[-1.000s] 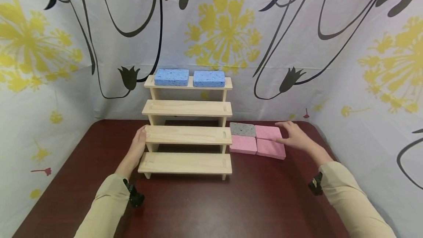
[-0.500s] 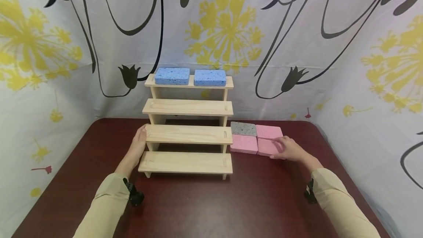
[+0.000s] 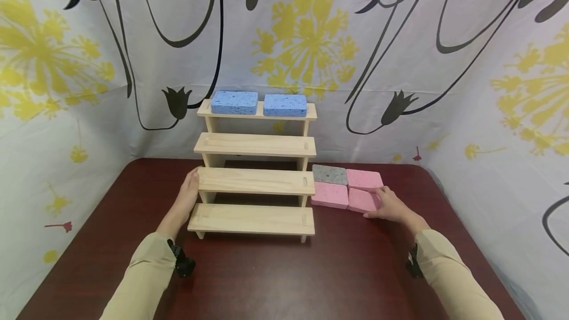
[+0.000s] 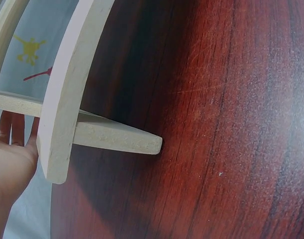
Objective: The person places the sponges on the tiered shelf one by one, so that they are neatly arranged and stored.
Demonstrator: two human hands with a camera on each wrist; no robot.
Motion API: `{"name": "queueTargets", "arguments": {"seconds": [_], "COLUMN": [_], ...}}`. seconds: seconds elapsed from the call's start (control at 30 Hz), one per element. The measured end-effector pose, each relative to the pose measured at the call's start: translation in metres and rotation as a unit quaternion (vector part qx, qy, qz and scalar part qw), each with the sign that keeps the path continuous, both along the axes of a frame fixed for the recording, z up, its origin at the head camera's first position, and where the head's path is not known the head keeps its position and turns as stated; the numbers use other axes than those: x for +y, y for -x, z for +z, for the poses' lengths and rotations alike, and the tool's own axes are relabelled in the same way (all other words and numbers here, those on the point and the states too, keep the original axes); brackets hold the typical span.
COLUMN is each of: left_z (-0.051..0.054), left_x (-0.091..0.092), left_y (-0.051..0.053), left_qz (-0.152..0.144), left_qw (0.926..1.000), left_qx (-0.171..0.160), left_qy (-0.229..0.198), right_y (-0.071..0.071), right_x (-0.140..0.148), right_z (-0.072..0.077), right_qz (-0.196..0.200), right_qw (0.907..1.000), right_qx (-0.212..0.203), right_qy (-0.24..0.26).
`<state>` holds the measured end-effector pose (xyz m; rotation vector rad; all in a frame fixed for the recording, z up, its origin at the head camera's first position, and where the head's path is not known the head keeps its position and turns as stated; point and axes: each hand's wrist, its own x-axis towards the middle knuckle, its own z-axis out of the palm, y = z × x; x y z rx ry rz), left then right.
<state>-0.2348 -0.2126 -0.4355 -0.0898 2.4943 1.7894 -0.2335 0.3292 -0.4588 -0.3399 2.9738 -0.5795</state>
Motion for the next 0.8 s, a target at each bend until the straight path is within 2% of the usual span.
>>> {"name": "queueTargets", "arguments": {"seconds": [0.2,0.53,0.8], "left_z": [0.0,-0.002,-0.003], "left_x": [0.0,0.001,-0.001], "left_y": [0.001,0.0,0.001], "left_qz": [-0.001,-0.001,0.002], "left_qw": [1.0,0.9999,0.9998], "left_qx": [0.002,0.006,0.009], "left_qy": [0.0,-0.01,-0.015], "right_y": [0.002,-0.006,-0.003], "right_x": [0.003,0.004,-0.008], "right_z": [0.003,0.028,0.058], "right_qz": [0.011,0.02,0.034], "right_qw": [0.9997,0.9985,0.9992], "right_qx": [-0.023,-0.052,-0.005], "right_qy": [-0.004,0.002,0.023]}}
